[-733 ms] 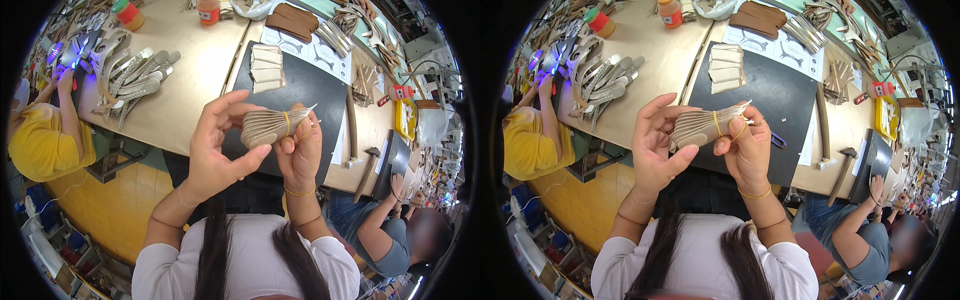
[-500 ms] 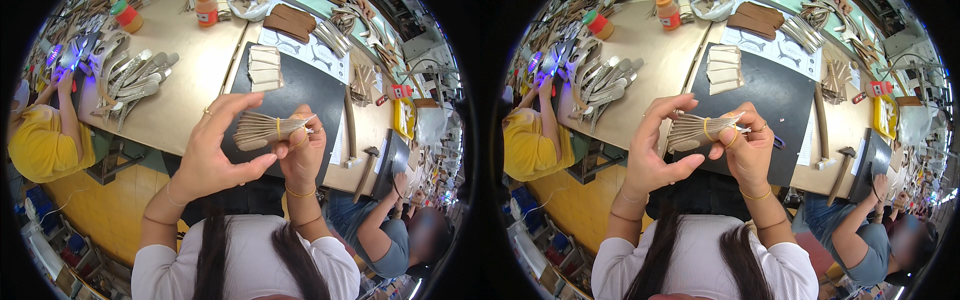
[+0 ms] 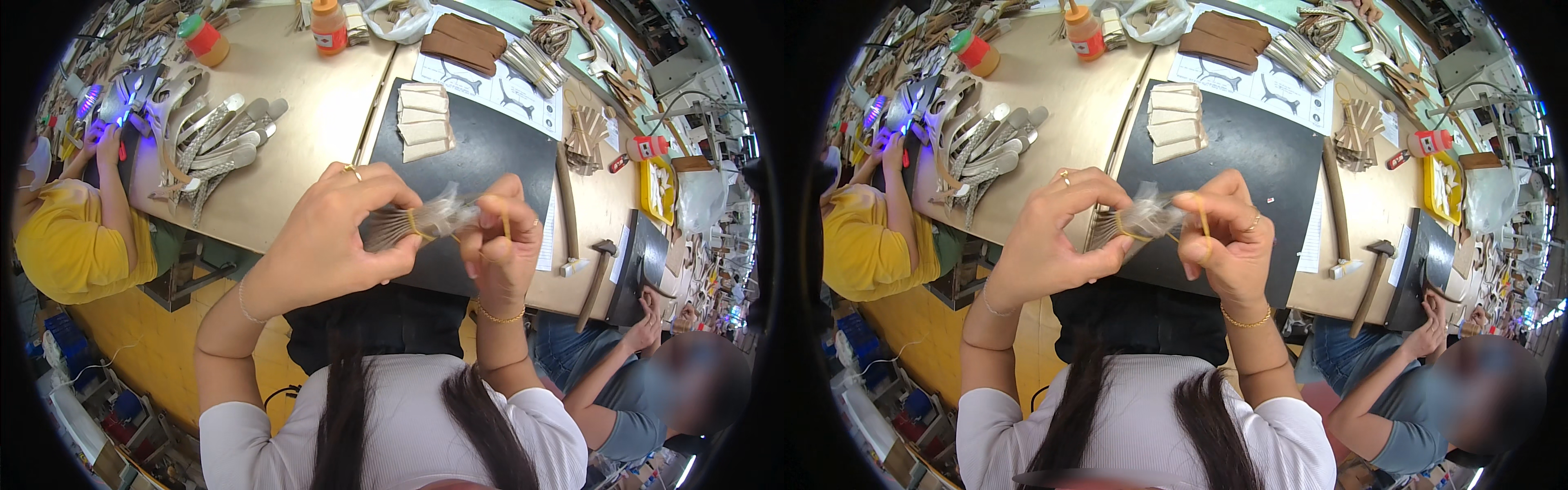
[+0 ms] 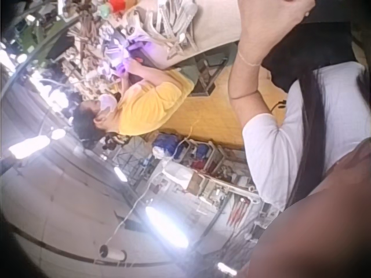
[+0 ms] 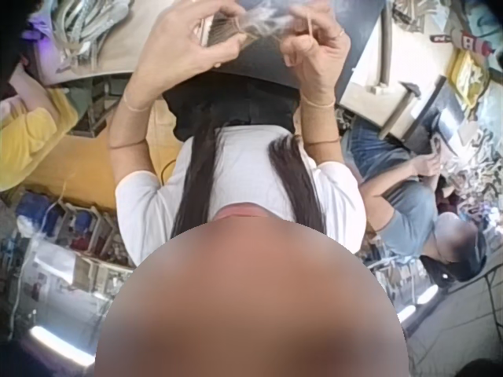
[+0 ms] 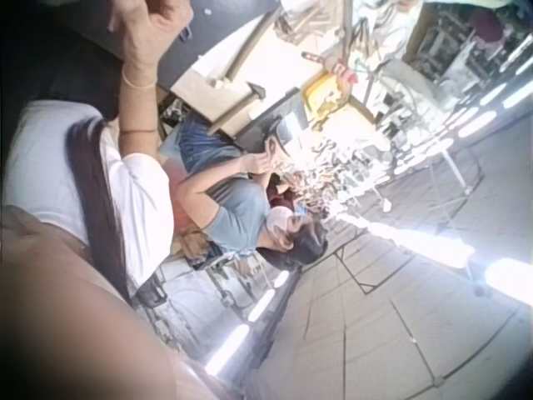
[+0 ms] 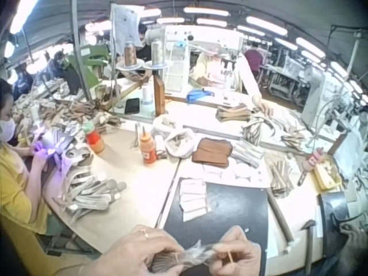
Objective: The person repeatedly picks small beige rectangular pieces and white strips from a table, folds and attaches them by hand, and stacks the finished units. The person also handles a rubber band and a white cord, then uses a small tool to trim or adjust the pieces.
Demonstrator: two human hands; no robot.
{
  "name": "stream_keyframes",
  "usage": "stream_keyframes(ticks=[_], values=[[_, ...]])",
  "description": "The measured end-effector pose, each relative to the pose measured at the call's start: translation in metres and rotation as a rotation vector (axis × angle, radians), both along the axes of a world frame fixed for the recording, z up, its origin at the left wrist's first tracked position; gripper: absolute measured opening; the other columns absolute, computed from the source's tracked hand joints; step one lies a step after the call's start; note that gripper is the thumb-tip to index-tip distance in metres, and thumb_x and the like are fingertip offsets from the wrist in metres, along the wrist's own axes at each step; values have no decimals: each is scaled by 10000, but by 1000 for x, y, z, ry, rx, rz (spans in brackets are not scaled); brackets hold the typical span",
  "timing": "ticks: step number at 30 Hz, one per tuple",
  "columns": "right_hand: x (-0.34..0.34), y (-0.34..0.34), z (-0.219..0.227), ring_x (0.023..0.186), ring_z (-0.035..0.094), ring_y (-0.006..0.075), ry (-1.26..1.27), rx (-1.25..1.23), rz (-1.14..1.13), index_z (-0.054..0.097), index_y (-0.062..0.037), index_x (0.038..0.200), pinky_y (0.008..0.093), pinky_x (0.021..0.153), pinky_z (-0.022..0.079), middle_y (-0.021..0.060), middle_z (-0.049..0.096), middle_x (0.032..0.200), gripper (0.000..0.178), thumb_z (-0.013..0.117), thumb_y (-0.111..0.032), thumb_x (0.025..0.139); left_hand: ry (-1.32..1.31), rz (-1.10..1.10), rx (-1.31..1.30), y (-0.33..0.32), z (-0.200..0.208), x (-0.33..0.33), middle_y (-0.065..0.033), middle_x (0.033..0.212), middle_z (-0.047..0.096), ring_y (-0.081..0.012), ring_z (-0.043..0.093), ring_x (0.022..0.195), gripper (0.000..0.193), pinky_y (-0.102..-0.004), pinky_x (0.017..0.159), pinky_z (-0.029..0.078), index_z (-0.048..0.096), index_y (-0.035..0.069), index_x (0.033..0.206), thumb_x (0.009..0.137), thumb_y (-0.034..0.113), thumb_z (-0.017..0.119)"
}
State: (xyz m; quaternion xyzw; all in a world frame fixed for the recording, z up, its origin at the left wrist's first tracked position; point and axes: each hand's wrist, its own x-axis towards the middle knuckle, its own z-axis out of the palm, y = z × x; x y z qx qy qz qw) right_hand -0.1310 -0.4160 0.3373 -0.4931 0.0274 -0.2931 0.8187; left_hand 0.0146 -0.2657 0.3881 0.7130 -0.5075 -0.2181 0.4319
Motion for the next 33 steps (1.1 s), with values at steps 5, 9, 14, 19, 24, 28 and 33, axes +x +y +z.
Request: stream_keyframes(ticks=[5, 9, 14, 19, 24, 28, 33], values=[[4, -16, 5, 393, 425, 55, -230, -47, 7, 588, 26, 1210, 187, 361, 324, 89, 600, 863, 516, 748, -282, 829, 414, -52, 50, -4, -9, -2, -46, 835, 633, -117, 603, 785, 198, -256, 655, 444, 641, 24, 883, 745, 136, 726], [1, -23, 13, 391, 434, 42, -154, -100, -24, 476, 19, 1337, 189, 384, 332, 191, 584, 1199, 518, 611, -256, 920, 793, -178, 60, -9, -23, 3, -48, 867, 638, -88, 597, 759, 226, -223, 655, 454, 626, 18, 936, 776, 141, 728], [9, -43, 26, 379, 429, 25, -239, 233, -115, 342, -5, 1441, 189, 401, 337, 243, 409, 1437, 513, 346, -67, 932, 1404, -72, -24, -13, -37, 11, -95, 921, 656, -169, 654, 803, 276, -275, 738, 511, 571, -1, 1031, 825, 151, 673], [4, -32, 21, 658, 599, 137, 67, -297, -285, 446, -16, 1383, 243, 633, 499, 223, 327, 1490, 548, 499, -220, 877, 1800, 55, -186, -16, -54, 11, -190, 1013, 645, -322, 662, 926, 347, -430, 832, 551, 551, -53, 1152, 915, 201, 545], [7, -16, 14, 984, 605, 216, 302, -1079, -398, 617, -42, 1157, 302, 719, 529, 187, 370, 1449, 624, 856, -344, 666, 1910, -3, -268, -14, -64, 5, -178, 1147, 608, -310, 608, 1077, 401, -427, 953, 501, 496, -20, 1256, 933, 210, 557], [15, 4, 5, 961, 562, 163, 300, -1118, -463, 608, -58, 1052, 268, 708, 524, 159, 387, 1415, 676, 910, -393, 549, 1923, 16, -418, -15, -69, -2, -232, 1253, 557, -346, 555, 1172, 421, -469, 1023, 459, 480, -27, 1289, 987, 266, 469], [15, 19, 4, 905, 524, 132, 299, -1072, -527, 586, -73, 961, 275, 727, 488, 150, 389, 1389, 606, 898, -420, 574, 1867, -114, -706, -17, -78, -12, -231, 1386, 451, -364, 435, 1299, 498, -494, 1099, 375, 420, -22, 1360, 988, 305, 474]])
